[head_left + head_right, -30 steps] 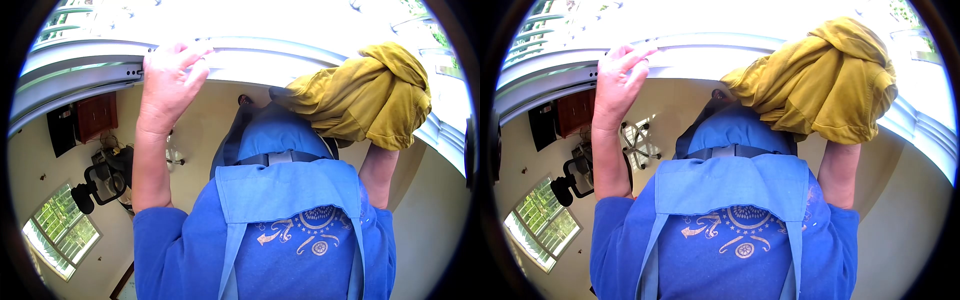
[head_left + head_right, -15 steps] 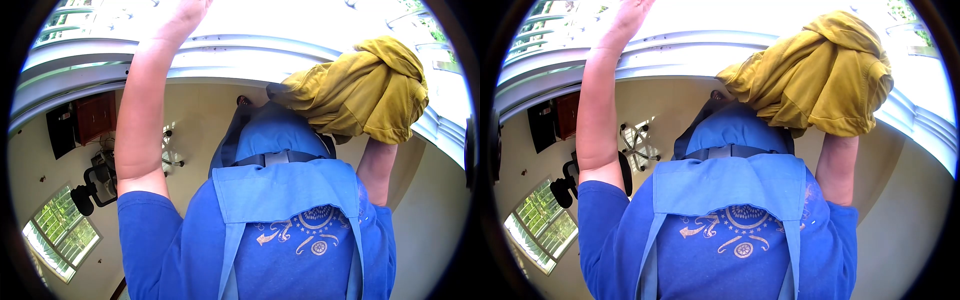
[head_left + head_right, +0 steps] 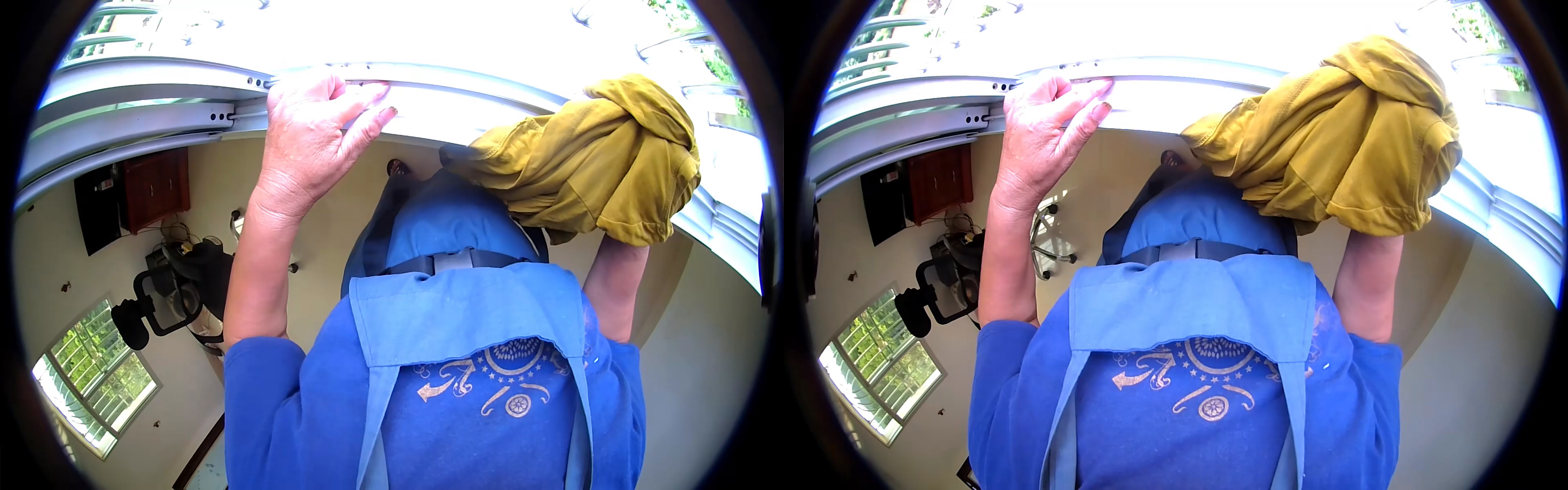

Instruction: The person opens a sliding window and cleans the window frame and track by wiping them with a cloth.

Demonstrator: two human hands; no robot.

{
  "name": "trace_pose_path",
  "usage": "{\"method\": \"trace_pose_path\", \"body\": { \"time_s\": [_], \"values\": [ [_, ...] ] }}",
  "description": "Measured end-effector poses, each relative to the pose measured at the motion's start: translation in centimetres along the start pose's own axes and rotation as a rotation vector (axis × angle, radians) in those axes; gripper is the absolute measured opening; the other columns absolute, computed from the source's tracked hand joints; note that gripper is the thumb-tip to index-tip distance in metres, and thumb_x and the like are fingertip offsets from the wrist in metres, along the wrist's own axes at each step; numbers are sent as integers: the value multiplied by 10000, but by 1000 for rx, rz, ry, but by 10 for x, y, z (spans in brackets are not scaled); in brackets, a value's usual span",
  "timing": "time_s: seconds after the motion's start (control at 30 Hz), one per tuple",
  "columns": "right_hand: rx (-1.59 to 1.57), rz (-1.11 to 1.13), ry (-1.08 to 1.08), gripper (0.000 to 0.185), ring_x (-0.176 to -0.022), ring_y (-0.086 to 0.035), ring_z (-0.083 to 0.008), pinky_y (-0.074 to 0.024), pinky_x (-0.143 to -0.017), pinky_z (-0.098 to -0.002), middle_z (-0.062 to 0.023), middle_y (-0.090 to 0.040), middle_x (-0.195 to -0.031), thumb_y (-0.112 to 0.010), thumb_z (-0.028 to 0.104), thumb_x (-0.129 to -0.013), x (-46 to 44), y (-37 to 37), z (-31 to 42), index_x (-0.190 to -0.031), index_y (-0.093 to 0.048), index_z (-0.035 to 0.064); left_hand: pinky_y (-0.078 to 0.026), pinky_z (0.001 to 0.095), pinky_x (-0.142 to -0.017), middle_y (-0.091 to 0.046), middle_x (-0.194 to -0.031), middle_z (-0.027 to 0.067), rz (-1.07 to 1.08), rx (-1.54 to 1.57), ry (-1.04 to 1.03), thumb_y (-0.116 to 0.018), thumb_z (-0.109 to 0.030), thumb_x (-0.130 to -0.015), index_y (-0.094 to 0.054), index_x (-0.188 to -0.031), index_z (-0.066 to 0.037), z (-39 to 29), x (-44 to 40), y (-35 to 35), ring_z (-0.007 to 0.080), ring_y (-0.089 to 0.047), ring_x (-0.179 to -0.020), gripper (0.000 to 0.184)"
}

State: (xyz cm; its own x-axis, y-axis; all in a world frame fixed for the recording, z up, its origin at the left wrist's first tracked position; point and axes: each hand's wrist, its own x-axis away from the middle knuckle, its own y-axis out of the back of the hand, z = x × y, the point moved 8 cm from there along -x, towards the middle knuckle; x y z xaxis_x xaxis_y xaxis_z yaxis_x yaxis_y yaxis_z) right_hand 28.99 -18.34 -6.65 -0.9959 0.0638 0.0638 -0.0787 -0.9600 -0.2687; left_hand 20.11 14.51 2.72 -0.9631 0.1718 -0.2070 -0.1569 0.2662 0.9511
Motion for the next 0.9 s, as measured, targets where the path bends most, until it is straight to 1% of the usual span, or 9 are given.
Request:
{"method": "trace_pose_path", "body": {
  "time_s": [0.03,0.1,0.2,0.43,0.5,0.53,0.6,0.8,0.9],
  "values": [
    [1,3,0,538,-1222,-474,-255,-407,-1046,-374,-161,-466,-1341,-331,415,-1004,0,0,0,-1372,-361,24,-380,351,-758,-543,-717,54,-2,0,2,-624,-346,-863,-718,-1049,-118,0,2,2,201,-515,-733,309],
    [-131,1,-27,483,-1199,-495,-225,-425,-1021,-344,-126,-490,-1311,-444,357,-984,2,2,-3,-1338,-405,29,-354,342,-778,-523,-721,45,-8,-87,-3,-589,-372,-884,-711,-1073,-127,4,6,6,192,-513,-753,333],
    [-226,59,-54,495,-1207,-487,-231,-424,-1023,-350,-129,-477,-1326,-442,367,-984,2,-1,-3,-1349,-393,36,-332,332,-789,-508,-730,40,-9,-154,3,-559,-400,-898,-703,-1094,-127,13,12,11,184,-509,-771,365],
    [-209,76,-42,488,-1184,-509,-238,-444,-1008,-351,-145,-488,-1311,-447,359,-982,0,-2,-1,-1341,-403,31,-337,337,-780,-502,-738,35,5,-243,23,-560,-413,-894,-700,-1100,-122,21,17,17,184,-504,-780,383],
    [85,25,41,583,-1216,-484,-260,-413,-1038,-374,-169,-463,-1346,-341,456,-990,-3,1,3,-1371,-363,15,-343,341,-782,-505,-756,42,0,-285,39,-565,-418,-890,-702,-1092,-111,21,18,21,188,-505,-793,392],
    [85,25,40,583,-1216,-484,-260,-413,-1038,-374,-169,-463,-1346,-341,456,-990,-2,-2,5,-1371,-363,15,-343,341,-782,-505,-756,42,0,-286,39,-565,-418,-890,-702,-1092,-111,24,20,21,188,-505,-793,392],
    [24,-10,26,570,-1205,-493,-259,-421,-1028,-371,-170,-480,-1329,-324,443,-997,-1,-5,11,-1361,-375,8,-320,360,-827,-514,-811,16,18,-85,115,-575,-478,-870,-718,-1043,-136,37,25,20,180,-499,-838,409],
    [78,-8,64,561,-1199,-499,-256,-417,-1032,-364,-169,-499,-1308,-308,439,-1001,-3,0,8,-1357,-383,11,-323,351,-830,-500,-802,20,-54,-141,169,-583,-485,-866,-721,-1026,-107,41,31,26,180,-492,-844,433],
    [109,-14,55,559,-1205,-493,-255,-415,-1034,-363,-166,-489,-1319,-302,436,-1003,-4,2,7,-1361,-377,13,-324,360,-840,-500,-796,29,-32,-143,196,-573,-500,-868,-721,-1022,-97,40,27,20,184,-497,-850,456]
  ]
}}
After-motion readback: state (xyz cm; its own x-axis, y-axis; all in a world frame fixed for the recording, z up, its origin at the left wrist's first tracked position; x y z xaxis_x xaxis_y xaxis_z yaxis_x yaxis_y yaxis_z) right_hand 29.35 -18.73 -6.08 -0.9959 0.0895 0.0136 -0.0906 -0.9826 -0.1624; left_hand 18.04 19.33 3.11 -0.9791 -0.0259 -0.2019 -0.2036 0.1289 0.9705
